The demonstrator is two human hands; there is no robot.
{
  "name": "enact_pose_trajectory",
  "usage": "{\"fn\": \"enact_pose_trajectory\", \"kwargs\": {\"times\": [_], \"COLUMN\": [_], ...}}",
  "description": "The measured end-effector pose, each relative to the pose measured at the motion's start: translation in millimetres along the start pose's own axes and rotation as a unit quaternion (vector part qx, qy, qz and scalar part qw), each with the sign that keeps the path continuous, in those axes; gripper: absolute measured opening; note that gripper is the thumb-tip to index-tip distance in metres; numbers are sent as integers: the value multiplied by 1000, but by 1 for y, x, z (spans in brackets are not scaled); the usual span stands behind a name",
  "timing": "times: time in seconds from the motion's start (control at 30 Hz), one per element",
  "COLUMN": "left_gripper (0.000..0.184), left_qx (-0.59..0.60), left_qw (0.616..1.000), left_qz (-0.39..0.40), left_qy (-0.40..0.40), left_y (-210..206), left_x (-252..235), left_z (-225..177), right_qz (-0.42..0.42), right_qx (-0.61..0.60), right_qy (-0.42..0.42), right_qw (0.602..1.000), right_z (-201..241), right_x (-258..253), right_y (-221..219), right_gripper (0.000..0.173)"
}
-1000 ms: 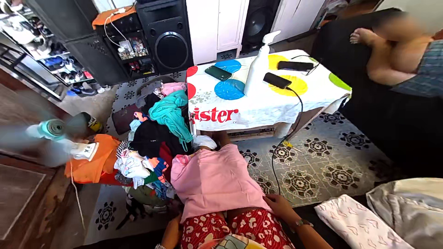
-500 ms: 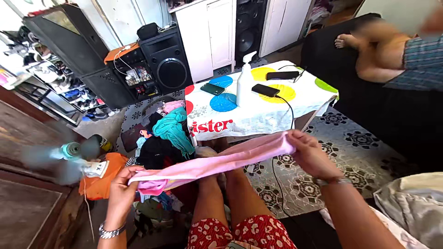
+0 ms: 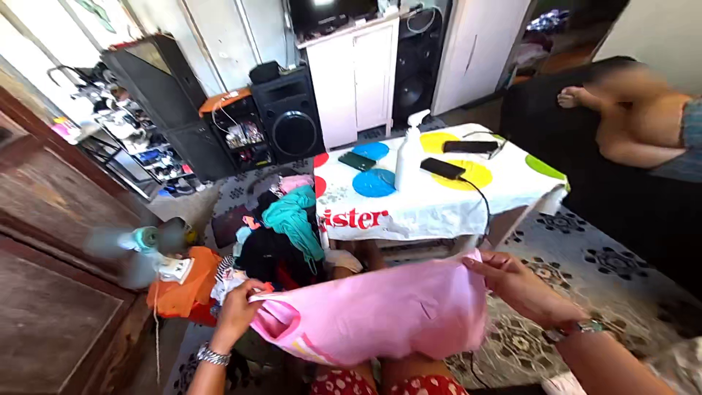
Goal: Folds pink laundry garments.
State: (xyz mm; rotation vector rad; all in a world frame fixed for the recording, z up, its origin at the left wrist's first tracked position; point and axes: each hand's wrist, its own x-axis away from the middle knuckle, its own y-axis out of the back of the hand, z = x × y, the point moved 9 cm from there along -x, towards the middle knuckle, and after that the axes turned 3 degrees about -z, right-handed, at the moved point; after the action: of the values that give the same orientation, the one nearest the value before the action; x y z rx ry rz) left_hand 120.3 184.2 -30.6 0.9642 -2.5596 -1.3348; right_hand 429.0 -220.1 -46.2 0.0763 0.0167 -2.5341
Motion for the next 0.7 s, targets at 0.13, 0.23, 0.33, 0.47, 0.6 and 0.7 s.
{"fn": "enact_pose_trajectory", "kwargs": {"times": [0.13,0.23,0.33,0.47,0.6,0.7], "left_gripper": [33,34,28,22,22,25], "left_qx": [-103,-77,-7,154,128,30], "left_qw": [991,981,976,981,980,977], "left_qz": [-71,-178,-201,-18,154,199], "left_qy": [37,-26,-81,-116,-14,64], "left_y": [42,96,113,55,-63,-115], "left_x": [-23,-13,14,51,86,99], "left_z": [4,-23,-36,-23,17,33], "right_qz": [-105,-142,-69,-37,-51,85], "right_qx": [-67,-72,-83,-66,392,471], "right_qy": [42,94,131,68,-92,-54], "right_qw": [991,983,985,995,914,877], "right_z": [47,95,109,33,-85,-118], "right_x": [-24,-16,13,59,86,98], "right_y": [6,16,13,36,56,-26], "right_gripper": [23,24,26,20,20,31]}}
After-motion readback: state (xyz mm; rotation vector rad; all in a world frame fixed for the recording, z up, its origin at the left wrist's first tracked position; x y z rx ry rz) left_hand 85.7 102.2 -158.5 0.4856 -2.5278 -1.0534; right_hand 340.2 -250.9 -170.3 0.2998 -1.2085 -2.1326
